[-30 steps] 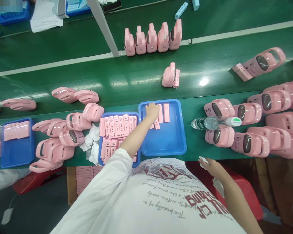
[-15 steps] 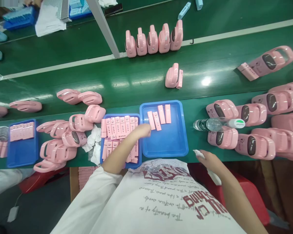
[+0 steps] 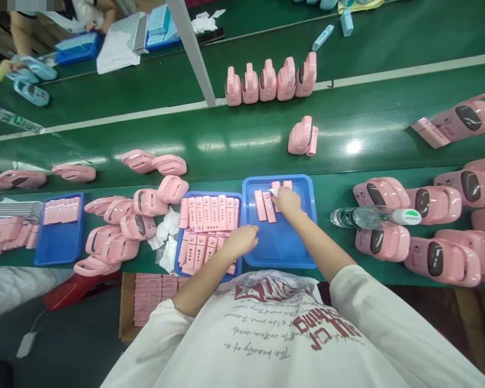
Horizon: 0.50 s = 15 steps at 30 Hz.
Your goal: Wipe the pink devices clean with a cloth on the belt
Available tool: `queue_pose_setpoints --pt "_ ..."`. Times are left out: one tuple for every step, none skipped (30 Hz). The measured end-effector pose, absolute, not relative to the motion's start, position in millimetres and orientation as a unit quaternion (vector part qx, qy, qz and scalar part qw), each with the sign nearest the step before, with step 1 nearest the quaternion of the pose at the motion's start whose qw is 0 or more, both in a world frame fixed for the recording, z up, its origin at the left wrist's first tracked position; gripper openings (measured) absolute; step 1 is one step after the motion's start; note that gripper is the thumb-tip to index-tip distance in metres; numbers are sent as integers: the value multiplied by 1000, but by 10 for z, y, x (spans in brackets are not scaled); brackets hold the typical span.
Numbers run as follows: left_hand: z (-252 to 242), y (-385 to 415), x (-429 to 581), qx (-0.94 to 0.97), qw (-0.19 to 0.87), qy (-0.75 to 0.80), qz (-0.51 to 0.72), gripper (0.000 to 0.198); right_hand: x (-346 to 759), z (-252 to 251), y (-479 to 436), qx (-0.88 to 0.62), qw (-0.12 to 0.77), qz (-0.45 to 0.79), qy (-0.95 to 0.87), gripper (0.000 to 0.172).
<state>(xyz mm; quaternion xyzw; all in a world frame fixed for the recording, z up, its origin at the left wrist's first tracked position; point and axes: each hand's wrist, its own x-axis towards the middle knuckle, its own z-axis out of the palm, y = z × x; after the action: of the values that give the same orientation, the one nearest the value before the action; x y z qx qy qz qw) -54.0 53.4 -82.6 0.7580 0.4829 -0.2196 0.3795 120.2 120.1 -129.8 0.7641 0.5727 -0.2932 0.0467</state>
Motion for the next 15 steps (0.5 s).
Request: queue_pose_setpoints --pt "-811 553 -524 758 383 491 -194 37 1179 -1305 1248 765 49 -296 571 39" --pt "-797 573 -511 757 389 497 -169 36 1172 -1308 1280 764 50 -298 569 37" --pt "-785 595 -501 756 394 503 -144 35 1180 -1307 1298 764 49 -302 568 35" --pt "-777 619 -493 755 397 507 -121 34 1203 -1301 1304 764 48 -306 566 34" --pt "-776 645 -486 753 400 514 -95 34 1237 -1291 1302 765 45 -310 563 33" --pt "-781 674 -475 747 405 523 -63 33 1278 -1275 1292 766 40 -313 560 33" --pt "-795 705 -460 737 414 534 -24 32 1321 -1253 1274 768 33 -314 557 32" --pt "-816 739 -436 720 427 547 20 32 1361 -1222 1251 769 22 -316 556 31" --pt "-843 773 -404 697 443 560 64 32 1394 -1181 1221 768 8 -318 556 30" --pt "-872 807 -363 674 459 570 103 34 1419 -1127 1184 765 -10 -320 559 28" --pt "-898 838 -316 656 472 575 131 37 1433 -1059 1141 761 -28 -323 562 27" --pt "-915 862 -265 649 481 571 150 41 1438 -977 1091 756 -42 -327 565 26" --pt "-919 878 -216 651 490 555 166 45 1436 -881 1034 751 -62 -334 566 25" --pt "-905 882 -172 658 504 529 185 48 1431 -775 971 745 -94 -345 563 25" --pt "-868 873 -136 661 523 496 207 49 1424 -662 903 735 -142 -360 557 26"
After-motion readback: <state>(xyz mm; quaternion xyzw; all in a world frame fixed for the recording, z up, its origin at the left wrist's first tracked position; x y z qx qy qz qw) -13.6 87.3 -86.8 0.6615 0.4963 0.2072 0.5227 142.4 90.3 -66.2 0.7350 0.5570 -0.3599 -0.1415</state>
